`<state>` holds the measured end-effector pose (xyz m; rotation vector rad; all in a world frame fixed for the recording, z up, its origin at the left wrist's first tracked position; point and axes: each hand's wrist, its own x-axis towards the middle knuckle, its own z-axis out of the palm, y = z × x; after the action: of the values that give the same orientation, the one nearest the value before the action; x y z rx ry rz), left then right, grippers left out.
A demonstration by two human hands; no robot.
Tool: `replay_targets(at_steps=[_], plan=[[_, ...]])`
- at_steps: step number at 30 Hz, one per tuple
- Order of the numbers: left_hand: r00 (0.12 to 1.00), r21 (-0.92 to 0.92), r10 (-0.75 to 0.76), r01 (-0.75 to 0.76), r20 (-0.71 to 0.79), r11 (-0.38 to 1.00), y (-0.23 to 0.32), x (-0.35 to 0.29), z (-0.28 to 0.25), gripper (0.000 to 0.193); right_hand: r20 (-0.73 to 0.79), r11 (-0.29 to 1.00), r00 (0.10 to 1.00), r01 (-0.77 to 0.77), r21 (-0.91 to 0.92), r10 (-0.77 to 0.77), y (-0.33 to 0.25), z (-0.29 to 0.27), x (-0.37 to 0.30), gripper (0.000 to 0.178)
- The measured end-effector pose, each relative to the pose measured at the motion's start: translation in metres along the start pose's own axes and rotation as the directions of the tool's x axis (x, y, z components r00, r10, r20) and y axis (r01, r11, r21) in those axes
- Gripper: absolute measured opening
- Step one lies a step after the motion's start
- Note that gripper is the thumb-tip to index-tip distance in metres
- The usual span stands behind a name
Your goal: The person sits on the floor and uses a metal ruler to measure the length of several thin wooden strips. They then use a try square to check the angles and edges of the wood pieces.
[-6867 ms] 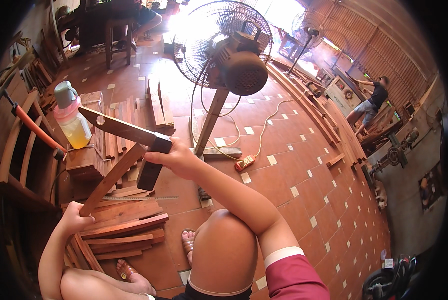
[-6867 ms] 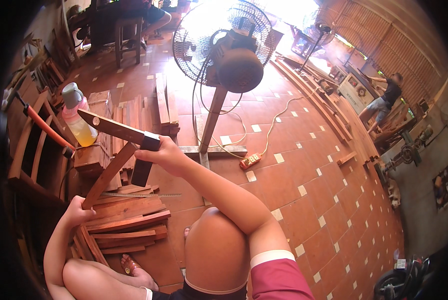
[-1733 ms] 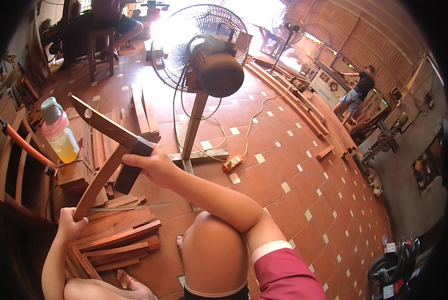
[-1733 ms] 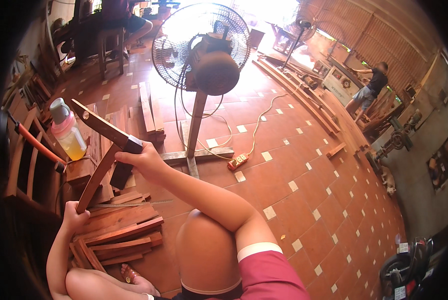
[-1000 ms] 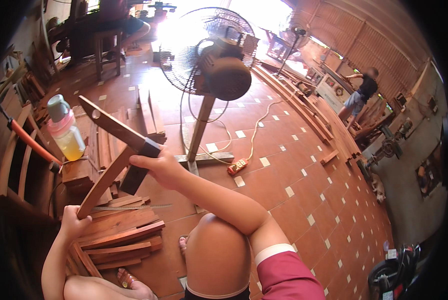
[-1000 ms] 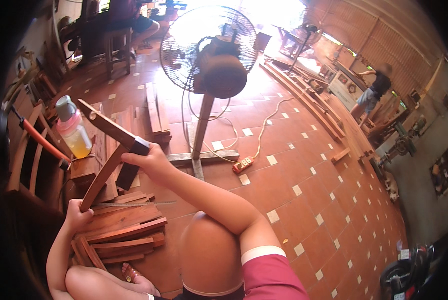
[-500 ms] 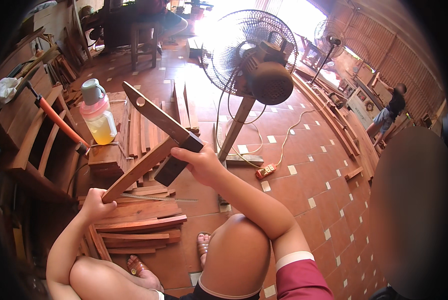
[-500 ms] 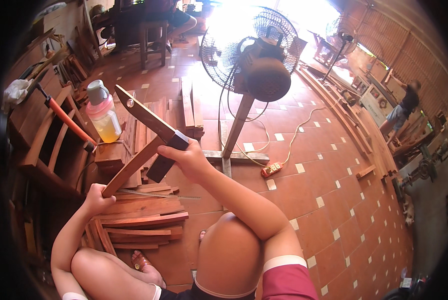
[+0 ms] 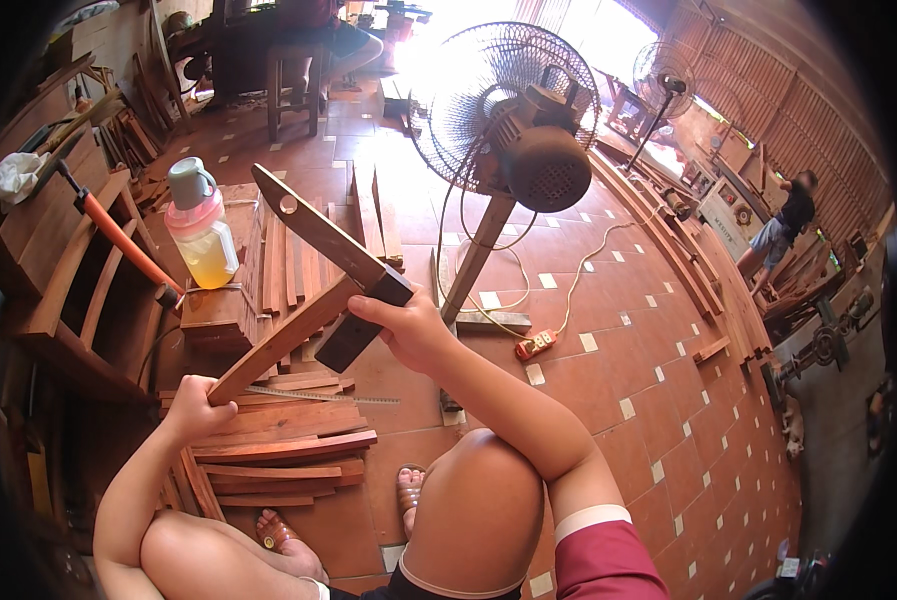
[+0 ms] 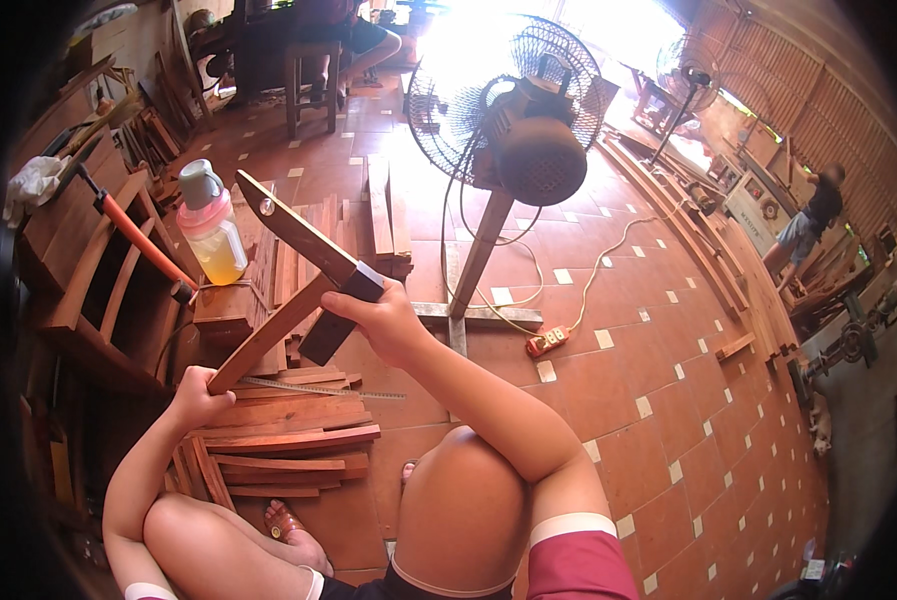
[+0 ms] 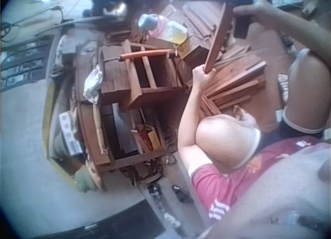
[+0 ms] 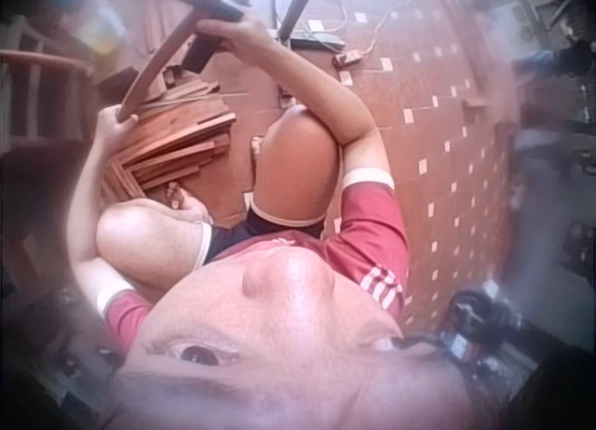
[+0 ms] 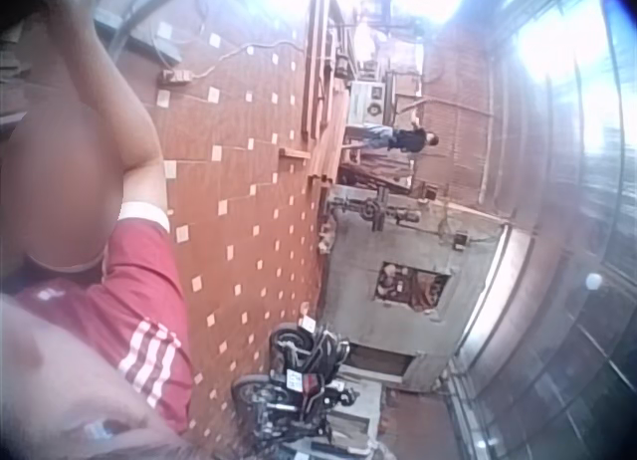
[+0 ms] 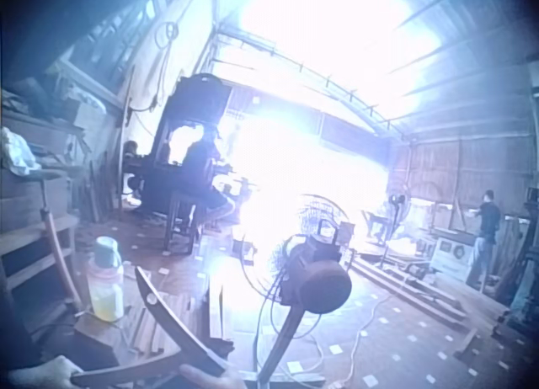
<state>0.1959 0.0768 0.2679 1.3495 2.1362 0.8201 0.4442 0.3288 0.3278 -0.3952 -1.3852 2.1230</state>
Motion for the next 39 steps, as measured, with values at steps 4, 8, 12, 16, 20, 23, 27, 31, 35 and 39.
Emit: replay_targets(at_steps=[4, 8, 12, 16, 20, 23, 27, 31, 35, 39], plan=[[1.000, -0.002, -0.002, 0.002, 0.008, 1.000, -0.002, 0.001, 0.001, 0.025, 0.001, 1.000, 1.000, -0.015, -0.025, 0.015, 0.001, -0.005, 0.001, 0.024], [0.999, -0.017, -0.026, 0.027, 0.039, 1.000, -0.001, 0.002, 0.004, 0.025, -0.026, 1.000, 0.999, 0.023, -0.001, -0.023, 0.001, 0.000, 0.000, 0.024], [1.000, 0.002, -0.009, 0.009, 0.017, 1.000, -0.003, 0.001, 0.004, 0.024, -0.060, 0.998, 0.998, 0.018, -0.056, -0.021, -0.007, 0.001, -0.002, 0.026], [1.000, 0.011, 0.011, -0.011, -0.006, 1.000, 0.002, 0.001, 0.001, 0.025, -0.091, 0.998, 0.995, 0.021, -0.067, -0.027, -0.004, -0.014, 0.003, 0.037], [1.000, 0.025, 0.017, -0.016, -0.020, 1.000, -0.003, -0.001, -0.001, 0.025, -0.107, 0.993, 0.994, 0.015, -0.117, -0.028, -0.009, -0.016, 0.002, 0.042], [1.000, 0.048, 0.020, -0.020, -0.015, 0.999, -0.004, -0.001, -0.001, 0.025, -0.082, 0.994, 0.994, 0.063, -0.086, -0.070, -0.002, -0.018, 0.005, 0.041], [1.000, 0.041, -0.005, 0.005, -0.003, 0.999, 0.002, -0.004, -0.002, 0.025, -0.082, 0.966, 0.996, 0.021, -0.256, -0.044, -0.011, -0.017, -0.001, 0.041], [1.000, 0.077, 0.011, -0.010, -0.020, 0.997, 0.001, -0.005, -0.004, 0.025, -0.055, 0.960, 0.999, -0.012, -0.279, -0.003, -0.012, -0.018, -0.001, 0.040], [0.997, 0.141, 0.040, -0.031, -0.061, 0.989, 0.003, -0.006, -0.006, 0.025, -0.008, 0.981, 0.999, 0.034, -0.189, -0.036, -0.003, -0.023, 0.003, 0.031], [0.990, 0.221, 0.059, -0.031, -0.124, 0.975, 0.001, -0.008, -0.013, 0.026, 0.084, 0.990, 0.996, -0.019, -0.143, 0.031, -0.006, -0.022, -0.002, 0.037]])
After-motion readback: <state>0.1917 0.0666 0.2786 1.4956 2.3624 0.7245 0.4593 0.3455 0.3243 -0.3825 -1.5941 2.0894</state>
